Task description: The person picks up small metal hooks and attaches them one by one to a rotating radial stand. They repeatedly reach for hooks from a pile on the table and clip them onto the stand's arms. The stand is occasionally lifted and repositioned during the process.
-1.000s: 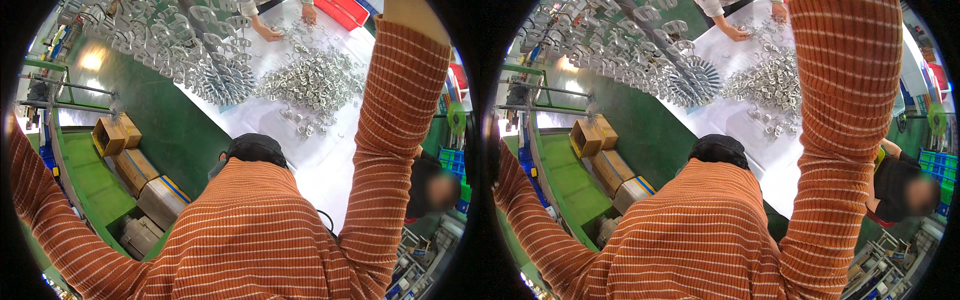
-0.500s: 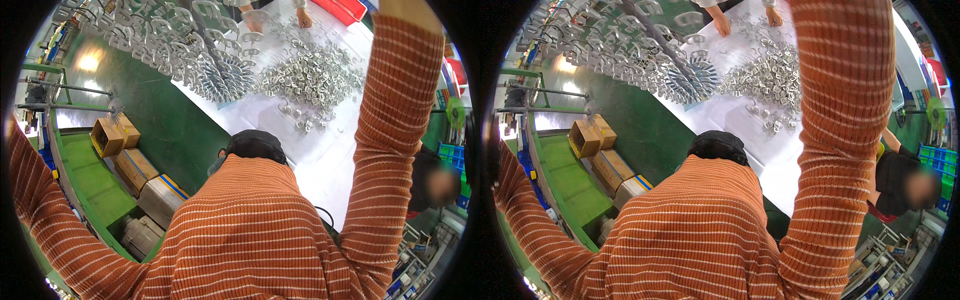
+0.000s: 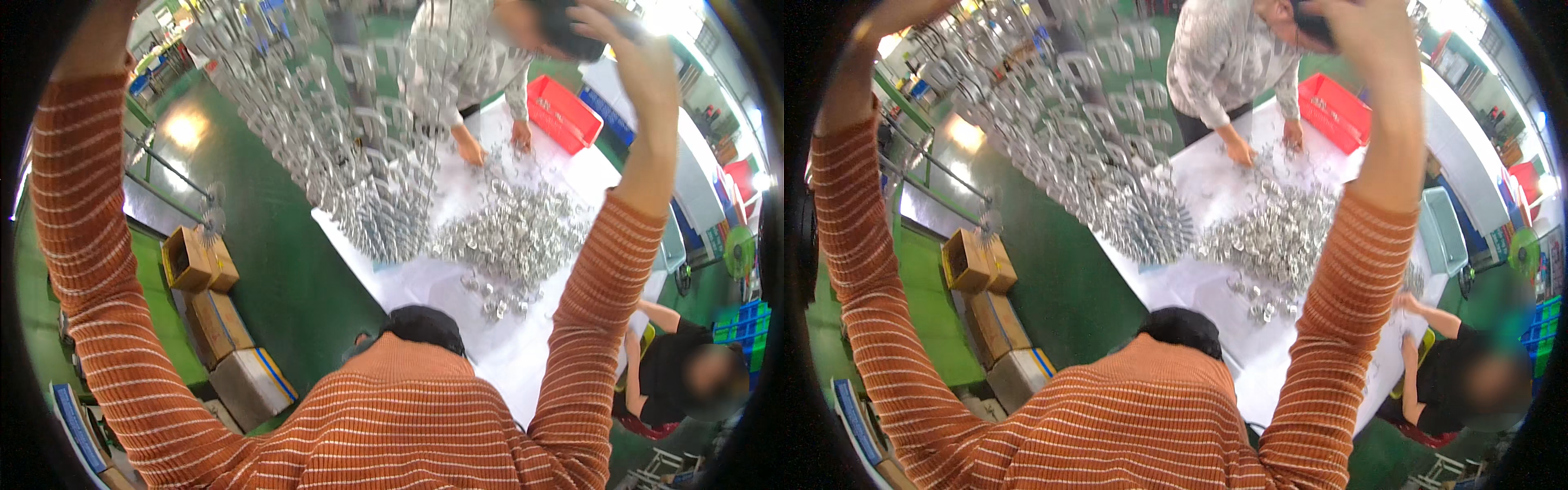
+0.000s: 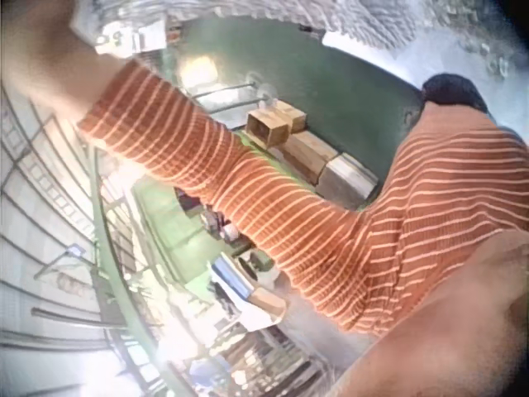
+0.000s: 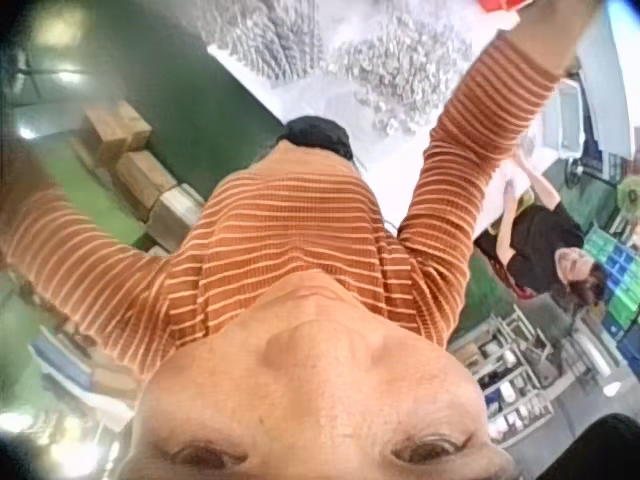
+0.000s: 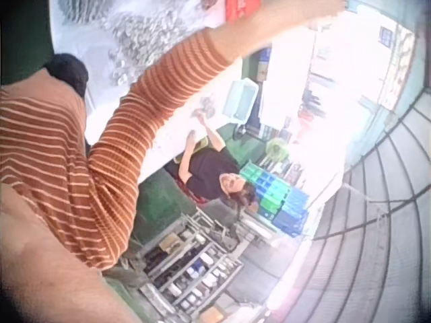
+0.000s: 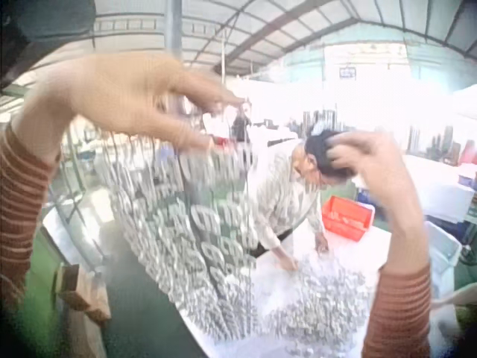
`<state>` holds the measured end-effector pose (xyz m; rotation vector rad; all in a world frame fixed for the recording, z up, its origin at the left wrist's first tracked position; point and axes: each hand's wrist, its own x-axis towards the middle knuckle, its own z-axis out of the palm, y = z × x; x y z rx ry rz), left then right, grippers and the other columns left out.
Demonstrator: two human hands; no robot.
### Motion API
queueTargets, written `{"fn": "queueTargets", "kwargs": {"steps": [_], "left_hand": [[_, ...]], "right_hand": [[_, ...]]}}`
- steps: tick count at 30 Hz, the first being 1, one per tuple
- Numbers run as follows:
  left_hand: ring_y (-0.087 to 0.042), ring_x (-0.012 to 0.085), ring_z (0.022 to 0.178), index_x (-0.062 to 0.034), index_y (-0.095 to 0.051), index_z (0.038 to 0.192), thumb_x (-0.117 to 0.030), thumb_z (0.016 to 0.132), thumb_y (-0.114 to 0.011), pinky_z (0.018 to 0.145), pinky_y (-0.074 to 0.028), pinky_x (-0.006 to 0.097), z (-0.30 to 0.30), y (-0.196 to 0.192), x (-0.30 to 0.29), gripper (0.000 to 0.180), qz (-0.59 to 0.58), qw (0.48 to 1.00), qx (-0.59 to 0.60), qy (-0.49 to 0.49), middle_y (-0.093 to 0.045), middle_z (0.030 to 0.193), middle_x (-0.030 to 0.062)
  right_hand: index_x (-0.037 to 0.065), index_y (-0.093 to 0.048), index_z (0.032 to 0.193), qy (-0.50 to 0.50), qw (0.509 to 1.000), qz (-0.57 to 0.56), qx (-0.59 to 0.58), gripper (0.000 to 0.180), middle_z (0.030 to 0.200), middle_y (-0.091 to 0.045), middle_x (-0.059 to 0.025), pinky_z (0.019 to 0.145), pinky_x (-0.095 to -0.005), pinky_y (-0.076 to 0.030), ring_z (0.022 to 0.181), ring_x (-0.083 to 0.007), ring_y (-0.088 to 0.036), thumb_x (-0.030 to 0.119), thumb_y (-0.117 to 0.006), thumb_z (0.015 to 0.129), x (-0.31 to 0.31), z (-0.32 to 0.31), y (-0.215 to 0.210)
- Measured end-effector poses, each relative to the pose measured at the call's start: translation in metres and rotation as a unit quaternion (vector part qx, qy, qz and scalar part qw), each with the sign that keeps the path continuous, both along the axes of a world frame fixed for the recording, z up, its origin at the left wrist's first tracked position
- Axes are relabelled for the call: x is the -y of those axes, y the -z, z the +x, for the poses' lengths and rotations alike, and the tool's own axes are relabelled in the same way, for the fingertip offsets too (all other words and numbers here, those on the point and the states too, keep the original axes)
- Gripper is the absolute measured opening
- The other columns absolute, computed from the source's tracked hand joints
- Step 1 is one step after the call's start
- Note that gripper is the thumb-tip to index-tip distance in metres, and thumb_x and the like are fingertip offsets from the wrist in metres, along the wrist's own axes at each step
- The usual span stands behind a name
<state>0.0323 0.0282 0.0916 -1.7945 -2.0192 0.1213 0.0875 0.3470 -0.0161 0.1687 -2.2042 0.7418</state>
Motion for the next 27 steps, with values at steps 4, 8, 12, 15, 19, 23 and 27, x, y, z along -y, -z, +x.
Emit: {"fn": "queueTargets", "kwargs": {"steps": [4,8,12,15,19,23,27], "left_hand": [[-0.055,0.0307,0.115,-0.0022,-0.048,0.131,-0.035,0.083,-0.067,0.099,-0.044,0.041,-0.015,0.007,0.002,0.061,0.037,0.995,0.049,-0.072,-0.053,0.129,0.0176],[-0.057,0.0291,0.111,-0.003,-0.054,0.126,-0.029,0.079,-0.071,0.097,-0.044,0.04,0.0,0.004,-0.005,0.056,0.074,0.997,0.035,-0.004,-0.058,0.123,0.016],[-0.058,0.0295,0.107,-0.0019,-0.058,0.122,-0.025,0.081,-0.069,0.095,-0.045,0.04,-0.014,0.007,-0.002,0.049,0.066,0.995,0.049,0.049,-0.06,0.119,0.0164],[-0.06,0.0307,0.105,-0.0011,-0.058,0.12,-0.024,0.083,-0.067,0.094,-0.047,0.04,-0.02,0.009,-0.002,0.045,0.06,0.994,0.05,0.071,-0.06,0.119,0.0185],[-0.061,0.032,0.104,0.0003,-0.058,0.12,-0.021,0.085,-0.064,0.093,-0.049,0.041,-0.024,0.01,-0.005,0.041,0.057,0.995,0.051,0.065,-0.06,0.119,0.0204],[-0.06,0.0319,0.107,0.0006,-0.056,0.122,-0.019,0.085,-0.062,0.095,-0.047,0.041,-0.004,0.005,-0.015,0.042,0.048,0.992,0.1,0.059,-0.058,0.122,0.0203],[-0.055,0.0322,0.114,0.0001,-0.054,0.124,-0.022,0.086,-0.061,0.1,-0.043,0.043,-0.019,0.009,-0.018,0.045,0.035,0.997,0.058,0.028,-0.056,0.125,0.0206]], "right_hand": [[-0.004,-0.067,0.095,-0.22,0.926,-0.307,0.001,0.015,0.08,-0.067,-0.0058,0.061,-0.0211,-0.047,0.065,-0.0088,-0.059,0.006,-0.059,0.087,0.113,-0.01,-0.018],[0.004,-0.066,0.111,-0.2,0.957,-0.211,0.011,0.029,0.096,-0.069,-0.0055,0.074,-0.0227,-0.049,0.082,-0.0127,-0.066,0.019,-0.065,0.086,0.091,-0.013,-0.018],[-0.003,-0.068,0.101,-0.237,0.947,-0.216,-0.004,0.023,0.088,-0.07,-0.0084,0.074,-0.0241,-0.053,0.077,-0.012,-0.066,0.013,-0.065,0.085,0.115,-0.011,-0.015],[-0.003,-0.069,0.097,-0.23,0.945,-0.224,-0.058,0.02,0.083,-0.07,-0.0071,0.068,-0.0232,-0.051,0.073,-0.0105,-0.065,0.012,-0.066,0.083,0.119,-0.022,-0.007],[-0.003,-0.07,0.093,-0.199,0.943,-0.231,-0.134,0.018,0.078,-0.07,-0.0062,0.065,-0.0234,-0.049,0.071,-0.0105,-0.064,0.011,-0.066,0.082,0.121,-0.027,-0.005],[-0.002,-0.068,0.1,-0.191,0.936,-0.278,-0.101,0.02,0.087,-0.068,-0.005,0.062,-0.0212,-0.046,0.072,-0.0112,-0.064,0.011,-0.064,0.085,0.111,-0.024,-0.002],[-0.002,-0.067,0.101,-0.169,0.93,-0.312,-0.096,0.022,0.088,-0.068,-0.0077,0.063,-0.0214,-0.047,0.07,-0.0132,-0.064,0.012,-0.063,0.086,0.085,-0.021,0.005]]}}
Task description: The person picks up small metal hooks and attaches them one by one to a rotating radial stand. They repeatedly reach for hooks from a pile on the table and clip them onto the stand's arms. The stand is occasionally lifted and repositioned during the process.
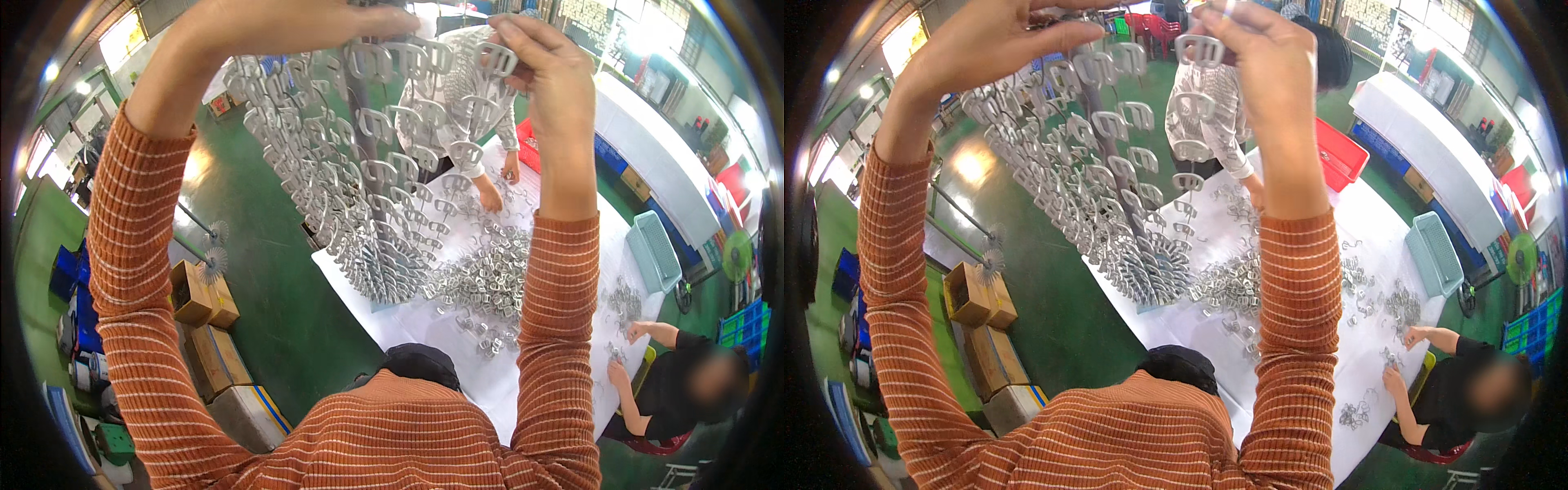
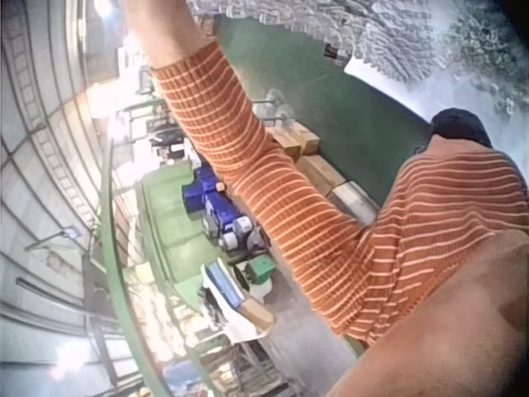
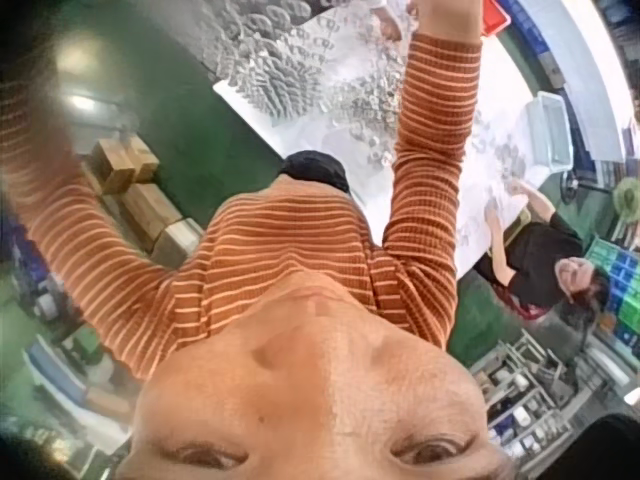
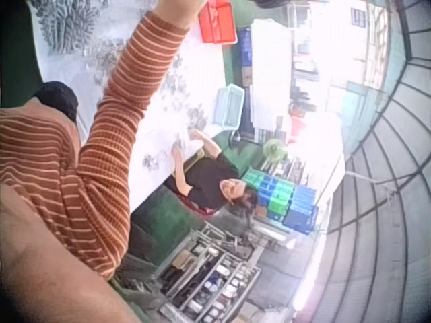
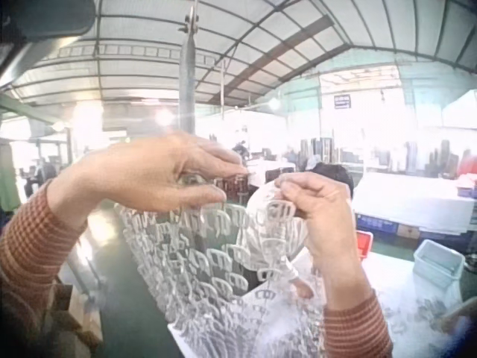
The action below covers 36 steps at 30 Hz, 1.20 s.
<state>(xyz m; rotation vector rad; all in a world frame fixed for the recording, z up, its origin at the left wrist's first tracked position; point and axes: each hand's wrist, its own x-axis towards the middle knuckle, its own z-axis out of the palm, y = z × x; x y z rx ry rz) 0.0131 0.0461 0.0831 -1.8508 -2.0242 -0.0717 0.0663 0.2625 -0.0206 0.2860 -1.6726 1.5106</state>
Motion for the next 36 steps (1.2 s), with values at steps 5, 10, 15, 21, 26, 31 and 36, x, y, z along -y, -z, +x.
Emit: {"fn": "queueTargets", "kwargs": {"steps": [5,10,15,21,26,31,36], "left_hand": [[-0.046,0.0325,0.124,-0.0008,-0.048,0.13,-0.031,0.089,-0.056,0.106,-0.036,0.045,-0.002,-0.006,0.008,0.052,-0.035,0.996,-0.057,-0.053,-0.048,0.134,0.019],[-0.048,0.0314,0.121,-0.0027,-0.045,0.133,-0.033,0.089,-0.055,0.104,-0.038,0.043,0.003,-0.008,0.004,0.055,-0.044,0.995,-0.066,-0.063,-0.048,0.135,0.0176],[-0.055,0.0283,0.112,-0.0035,-0.053,0.126,-0.031,0.083,-0.064,0.097,-0.044,0.042,0.014,-0.003,0.004,0.052,0.032,0.996,0.023,-0.08,-0.056,0.124,0.016],[-0.057,0.0274,0.108,-0.0025,-0.057,0.122,-0.032,0.083,-0.066,0.089,-0.049,0.04,0.002,-0.007,-0.001,0.05,-0.004,0.998,0.056,-0.003,-0.058,0.121,0.0175],[-0.054,0.0307,0.115,-0.0007,-0.053,0.126,-0.036,0.086,-0.062,0.093,-0.047,0.042,-0.001,-0.003,-0.003,0.054,-0.031,0.999,0.004,-0.016,-0.054,0.128,0.0198],[-0.047,0.0338,0.123,0.0026,-0.047,0.13,-0.039,0.088,-0.057,0.101,-0.041,0.045,0.005,0.003,-0.009,0.059,-0.013,0.995,-0.042,0.089,-0.049,0.133,0.0212],[-0.044,0.0329,0.126,0.0026,-0.047,0.13,-0.033,0.088,-0.056,0.105,-0.036,0.045,-0.018,0.004,-0.011,0.056,-0.009,0.997,-0.069,0.019,-0.047,0.135,0.0214]], "right_hand": [[-0.001,-0.069,0.099,0.095,0.99,0.083,0.055,0.024,0.084,-0.07,-0.0076,0.07,-0.0239,-0.049,0.08,-0.0115,-0.065,0.015,-0.066,0.081,-0.062,0.021,0.01],[0.003,-0.07,0.101,0.478,0.778,0.349,0.212,0.031,0.085,-0.07,-0.01,0.075,-0.0283,-0.051,0.08,-0.0156,-0.066,0.025,-0.067,0.079,-0.118,0.035,0.016],[0.001,-0.068,0.106,0.083,0.977,0.189,0.048,0.03,0.09,-0.069,-0.0074,0.076,-0.0265,-0.05,0.084,-0.014,-0.065,0.021,-0.065,0.083,-0.022,0.012,-0.012],[0.001,-0.068,0.106,-0.036,0.992,0.117,0.041,0.031,0.087,-0.067,-0.0024,0.073,-0.0231,-0.049,0.073,-0.0089,-0.06,0.022,-0.069,0.083,0.013,-0.003,-0.01],[0.0,-0.069,0.102,-0.006,0.998,0.056,0.006,0.024,0.088,-0.068,-0.0037,0.072,-0.0228,-0.05,0.072,-0.0094,-0.062,0.016,-0.066,0.085,0.009,-0.01,-0.003],[-0.001,-0.068,0.102,-0.007,1.0,0.011,-0.002,0.023,0.091,-0.068,-0.0089,0.072,-0.0246,-0.051,0.078,-0.0138,-0.065,0.015,-0.063,0.086,-0.016,0.005,0.002],[-0.001,-0.068,0.102,0.227,0.965,0.088,0.102,0.029,0.089,-0.069,-0.0087,0.071,-0.0287,-0.052,0.082,-0.016,-0.067,0.021,-0.065,0.084,-0.082,0.03,0.016]]}}
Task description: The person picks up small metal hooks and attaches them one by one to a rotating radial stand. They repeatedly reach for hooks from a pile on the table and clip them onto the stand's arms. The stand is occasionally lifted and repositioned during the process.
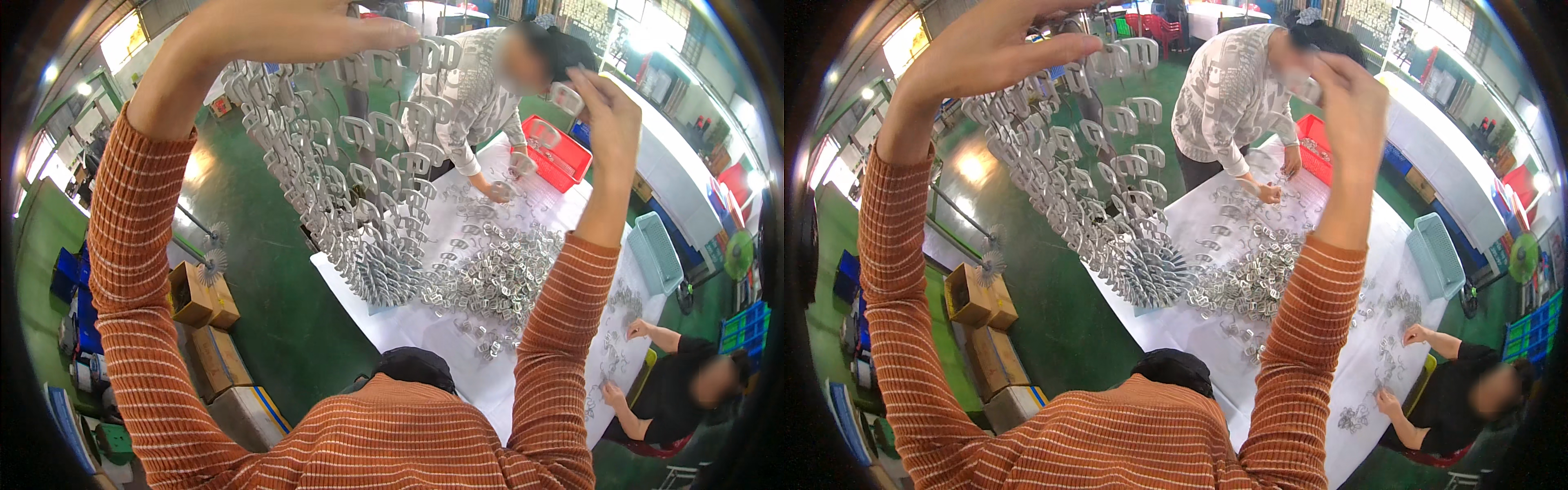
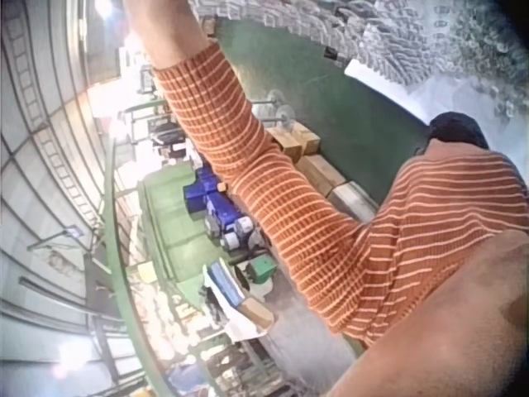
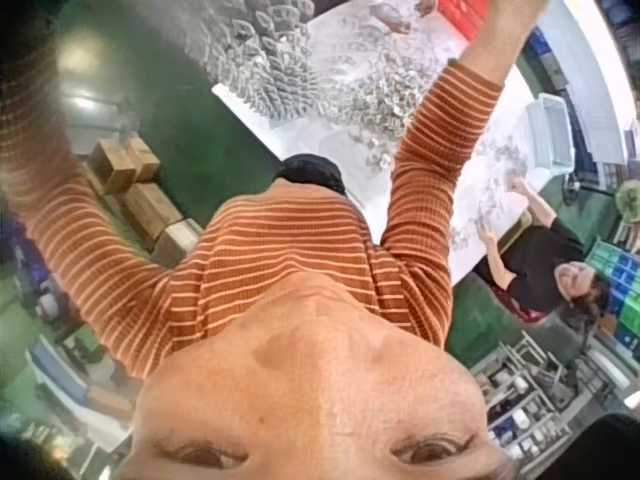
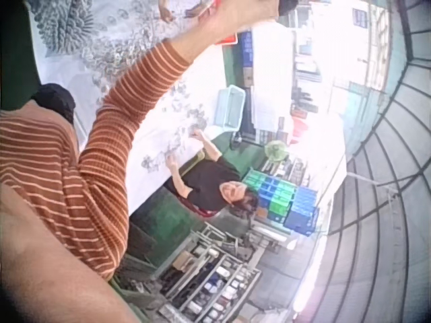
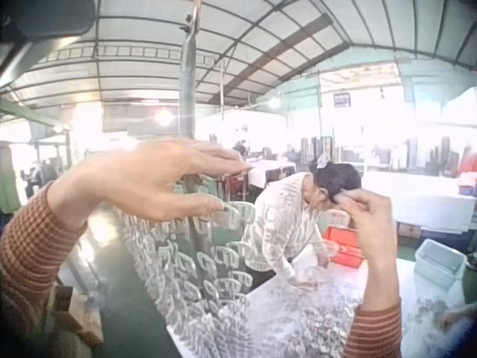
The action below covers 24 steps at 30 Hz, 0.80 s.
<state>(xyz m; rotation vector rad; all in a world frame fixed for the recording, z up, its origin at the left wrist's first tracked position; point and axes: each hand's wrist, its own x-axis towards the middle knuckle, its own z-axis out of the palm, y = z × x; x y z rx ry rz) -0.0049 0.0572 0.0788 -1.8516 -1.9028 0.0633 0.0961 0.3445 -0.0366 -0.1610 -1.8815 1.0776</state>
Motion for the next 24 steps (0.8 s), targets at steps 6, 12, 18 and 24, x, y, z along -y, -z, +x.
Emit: {"fn": "queueTargets", "kwargs": {"steps": [6,12,18,24], "left_hand": [[-0.051,0.0306,0.119,0.0004,-0.053,0.124,-0.028,0.085,-0.061,0.102,-0.039,0.045,0.032,0.001,-0.006,0.05,0.086,0.993,0.043,-0.063,-0.056,0.123,0.0193],[-0.057,0.0299,0.111,-0.0002,-0.057,0.119,-0.03,0.081,-0.069,0.097,-0.045,0.042,0.035,-0.007,-0.009,0.05,0.042,0.985,0.125,-0.114,-0.062,0.115,0.0166],[-0.054,0.0338,0.115,0.0033,-0.055,0.121,-0.033,0.086,-0.063,0.099,-0.043,0.045,0.008,-0.009,-0.004,0.051,-0.01,0.994,0.093,0.051,-0.056,0.124,0.0211],[-0.051,0.0354,0.119,0.005,-0.053,0.123,-0.035,0.09,-0.057,0.1,-0.042,0.045,0.007,-0.006,-0.004,0.052,-0.004,0.999,0.021,0.044,-0.054,0.125,0.0239]], "right_hand": [[0.005,-0.068,0.106,0.143,0.971,0.187,0.048,0.033,0.09,-0.07,-0.0099,0.08,-0.0297,-0.049,0.086,-0.0203,-0.068,0.024,-0.066,0.079,0.005,-0.001,-0.001],[-0.002,-0.066,0.106,-0.254,0.966,0.041,-0.028,0.029,0.094,-0.069,-0.0089,0.08,-0.0266,-0.05,0.085,-0.0147,-0.066,0.019,-0.063,0.087,0.072,-0.029,-0.026],[0.001,-0.066,0.107,-0.313,0.949,-0.012,-0.02,0.029,0.09,-0.067,-0.0027,0.074,-0.0242,-0.051,0.077,-0.0098,-0.064,0.021,-0.065,0.086,0.078,-0.034,-0.027],[-0.003,-0.065,0.104,-0.259,0.965,-0.023,-0.024,0.024,0.087,-0.067,-0.007,0.071,-0.0251,-0.052,0.075,-0.0132,-0.064,0.013,-0.061,0.088,0.081,-0.031,-0.026]]}}
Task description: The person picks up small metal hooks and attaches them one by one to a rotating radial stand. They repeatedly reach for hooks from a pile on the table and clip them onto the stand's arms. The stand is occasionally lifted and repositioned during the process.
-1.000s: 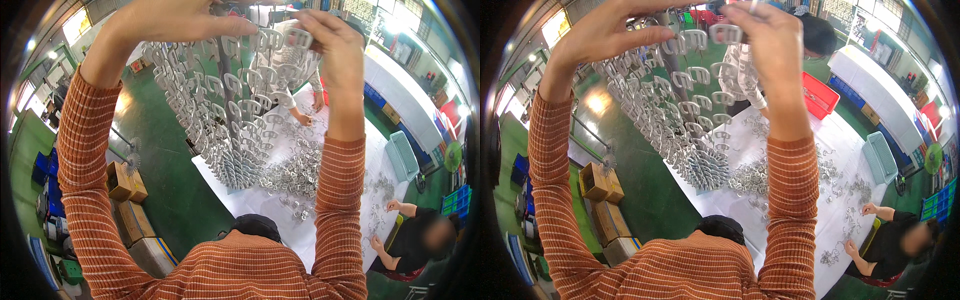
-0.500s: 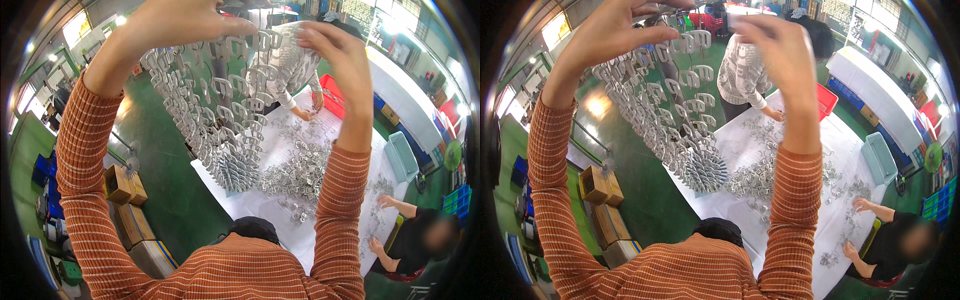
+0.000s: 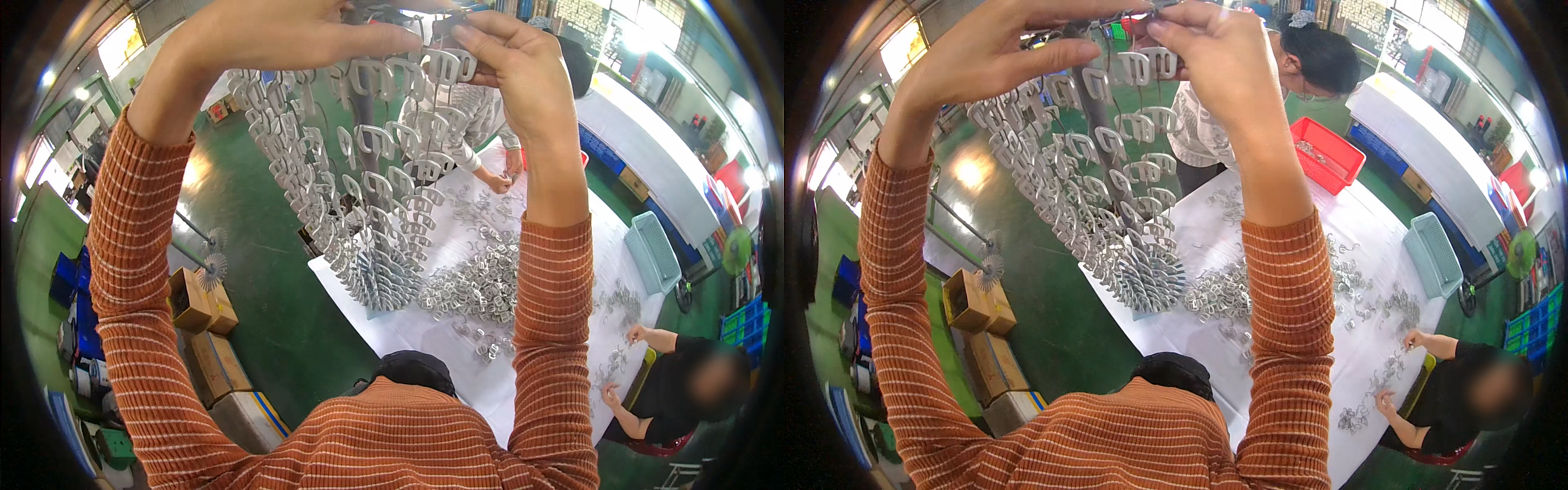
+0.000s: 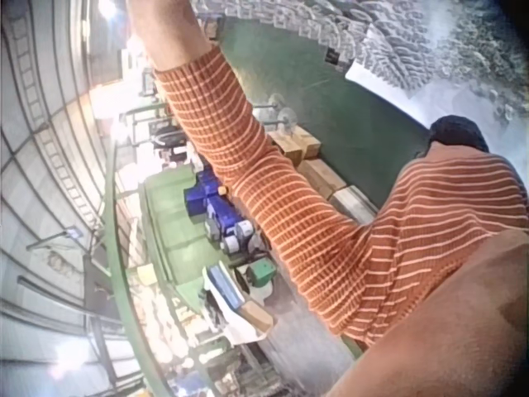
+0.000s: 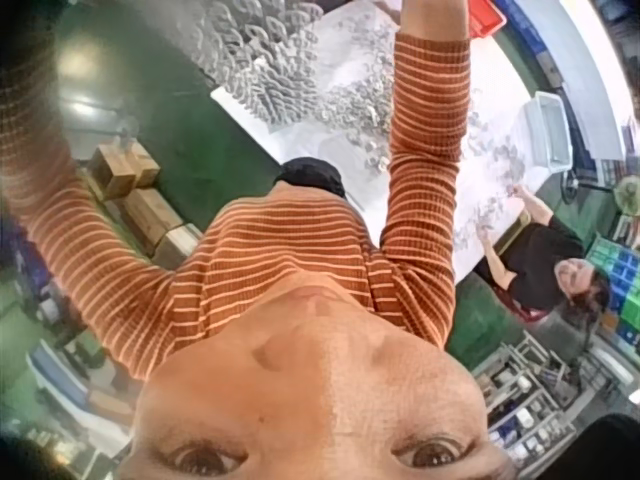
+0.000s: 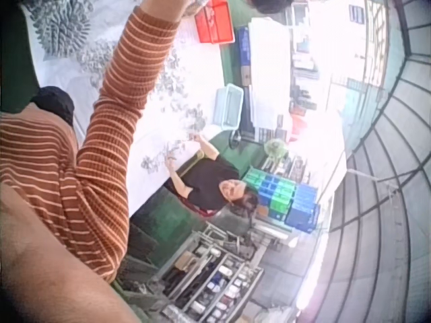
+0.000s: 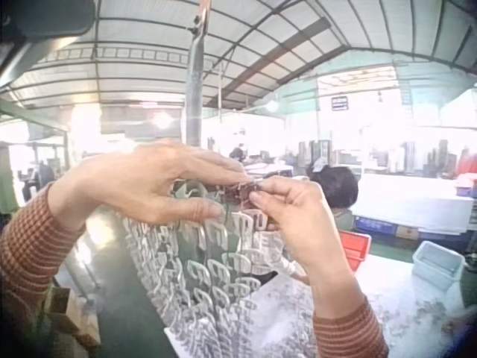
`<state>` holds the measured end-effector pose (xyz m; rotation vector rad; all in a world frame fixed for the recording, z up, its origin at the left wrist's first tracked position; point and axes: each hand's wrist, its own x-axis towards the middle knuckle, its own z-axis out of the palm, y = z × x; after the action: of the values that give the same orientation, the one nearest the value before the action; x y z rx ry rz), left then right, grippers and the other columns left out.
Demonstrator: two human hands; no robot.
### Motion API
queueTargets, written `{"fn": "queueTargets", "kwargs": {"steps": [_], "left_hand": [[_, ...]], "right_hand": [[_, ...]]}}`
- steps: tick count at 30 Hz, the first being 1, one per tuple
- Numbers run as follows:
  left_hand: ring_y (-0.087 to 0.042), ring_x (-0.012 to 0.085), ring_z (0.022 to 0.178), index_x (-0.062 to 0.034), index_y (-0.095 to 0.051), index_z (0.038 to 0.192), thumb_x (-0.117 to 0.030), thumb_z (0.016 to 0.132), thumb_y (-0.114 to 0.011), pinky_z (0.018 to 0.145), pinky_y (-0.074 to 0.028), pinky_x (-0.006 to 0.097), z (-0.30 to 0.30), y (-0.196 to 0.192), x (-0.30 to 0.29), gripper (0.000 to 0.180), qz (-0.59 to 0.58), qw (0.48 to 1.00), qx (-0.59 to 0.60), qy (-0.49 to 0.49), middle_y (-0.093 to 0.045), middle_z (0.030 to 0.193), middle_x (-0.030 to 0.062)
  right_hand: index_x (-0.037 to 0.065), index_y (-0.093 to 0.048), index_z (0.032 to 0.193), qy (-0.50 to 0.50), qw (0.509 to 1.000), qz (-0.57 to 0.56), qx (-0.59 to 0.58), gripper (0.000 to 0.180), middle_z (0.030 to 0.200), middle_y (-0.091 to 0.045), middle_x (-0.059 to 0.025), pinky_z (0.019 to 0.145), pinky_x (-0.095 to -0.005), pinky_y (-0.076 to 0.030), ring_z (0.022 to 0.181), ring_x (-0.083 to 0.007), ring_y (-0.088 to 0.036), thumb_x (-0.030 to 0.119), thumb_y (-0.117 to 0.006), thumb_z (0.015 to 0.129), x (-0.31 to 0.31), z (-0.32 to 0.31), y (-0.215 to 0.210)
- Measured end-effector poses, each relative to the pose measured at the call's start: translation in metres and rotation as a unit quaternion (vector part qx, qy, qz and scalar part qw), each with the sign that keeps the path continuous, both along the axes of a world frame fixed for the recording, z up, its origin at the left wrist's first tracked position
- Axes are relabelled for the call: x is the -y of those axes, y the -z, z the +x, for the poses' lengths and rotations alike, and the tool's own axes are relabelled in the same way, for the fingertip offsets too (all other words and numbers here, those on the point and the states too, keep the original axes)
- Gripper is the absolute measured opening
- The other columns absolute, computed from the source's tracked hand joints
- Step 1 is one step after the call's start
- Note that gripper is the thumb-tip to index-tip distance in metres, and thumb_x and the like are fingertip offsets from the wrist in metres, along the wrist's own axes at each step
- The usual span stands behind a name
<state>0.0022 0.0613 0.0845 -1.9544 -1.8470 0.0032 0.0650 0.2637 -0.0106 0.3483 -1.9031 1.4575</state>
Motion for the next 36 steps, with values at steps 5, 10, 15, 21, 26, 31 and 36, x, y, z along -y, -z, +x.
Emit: {"fn": "queueTargets", "kwargs": {"steps": [5,10,15,21,26,31,36], "left_hand": [[-0.052,0.0357,0.118,0.0064,-0.053,0.123,-0.032,0.091,-0.055,0.1,-0.042,0.045,0.007,0.003,-0.002,0.05,-0.003,1.0,0.024,0.005,-0.053,0.126,0.0248],[-0.052,0.0351,0.118,0.0049,-0.053,0.123,-0.031,0.092,-0.052,0.102,-0.041,0.045,0.007,0.002,-0.005,0.048,-0.017,1.0,0.008,-0.012,-0.051,0.129,0.024],[-0.045,0.034,0.125,0.0011,-0.044,0.133,-0.041,0.09,-0.05,0.105,-0.036,0.046,0.005,0.002,0.012,0.061,-0.006,0.99,-0.056,-0.126,-0.048,0.134,0.0223],[-0.051,0.0312,0.118,-0.0007,-0.047,0.131,-0.035,0.085,-0.059,0.102,-0.04,0.046,0.01,0.005,0.019,0.058,0.077,0.992,-0.08,-0.066,-0.054,0.126,0.021],[-0.062,0.0266,0.098,-0.001,-0.06,0.116,-0.03,0.078,-0.071,0.087,-0.05,0.041,0.03,0.005,0.015,0.049,0.103,0.981,0.093,-0.138,-0.062,0.111,0.0179],[-0.063,0.0264,0.098,-0.002,-0.062,0.114,-0.034,0.079,-0.072,0.087,-0.051,0.04,0.03,0.0,0.018,0.048,0.083,0.978,0.111,-0.158,-0.065,0.107,0.017],[-0.062,0.0277,0.102,-0.0026,-0.061,0.116,-0.037,0.08,-0.07,0.091,-0.05,0.041,0.003,0.006,0.019,0.051,0.078,0.99,0.036,-0.113,-0.064,0.111,0.016]], "right_hand": [[-0.005,-0.067,0.096,-0.056,0.993,-0.101,0.001,0.016,0.077,-0.067,-0.0065,0.063,-0.0215,-0.049,0.065,-0.0096,-0.061,0.007,-0.061,0.087,0.008,0.01,-0.003],[-0.004,-0.065,0.104,-0.013,0.996,-0.082,-0.031,0.025,0.088,-0.067,-0.0085,0.071,-0.0249,-0.052,0.076,-0.0138,-0.065,0.014,-0.061,0.088,-0.013,0.025,0.007],[-0.002,-0.066,0.105,0.213,0.976,0.014,0.051,0.03,0.091,-0.069,-0.0131,0.075,-0.0304,-0.053,0.083,-0.0206,-0.068,0.019,-0.064,0.083,-0.087,0.027,0.023],[0.006,-0.066,0.11,0.432,0.84,0.324,0.048,0.035,0.096,-0.069,-0.0152,0.081,-0.0338,-0.049,0.093,-0.0241,-0.066,0.026,-0.062,0.082,-0.11,0.017,0.027],[0.002,-0.065,0.11,-0.074,0.995,0.062,-0.031,0.032,0.09,-0.068,-0.006,0.07,-0.0214,-0.047,0.077,-0.0093,-0.061,0.025,-0.063,0.088,-0.003,-0.006,-0.007],[-0.004,-0.067,0.098,-0.19,0.978,-0.026,0.076,0.018,0.08,-0.068,-0.0049,0.066,-0.0213,-0.048,0.069,-0.009,-0.061,0.008,-0.062,0.086,0.018,-0.004,-0.024],[-0.004,-0.069,0.093,-0.101,0.995,0.0,-0.027,0.015,0.078,-0.068,-0.005,0.064,-0.0213,-0.047,0.067,-0.0091,-0.061,0.007,-0.062,0.086,0.016,-0.016,-0.012]]}}
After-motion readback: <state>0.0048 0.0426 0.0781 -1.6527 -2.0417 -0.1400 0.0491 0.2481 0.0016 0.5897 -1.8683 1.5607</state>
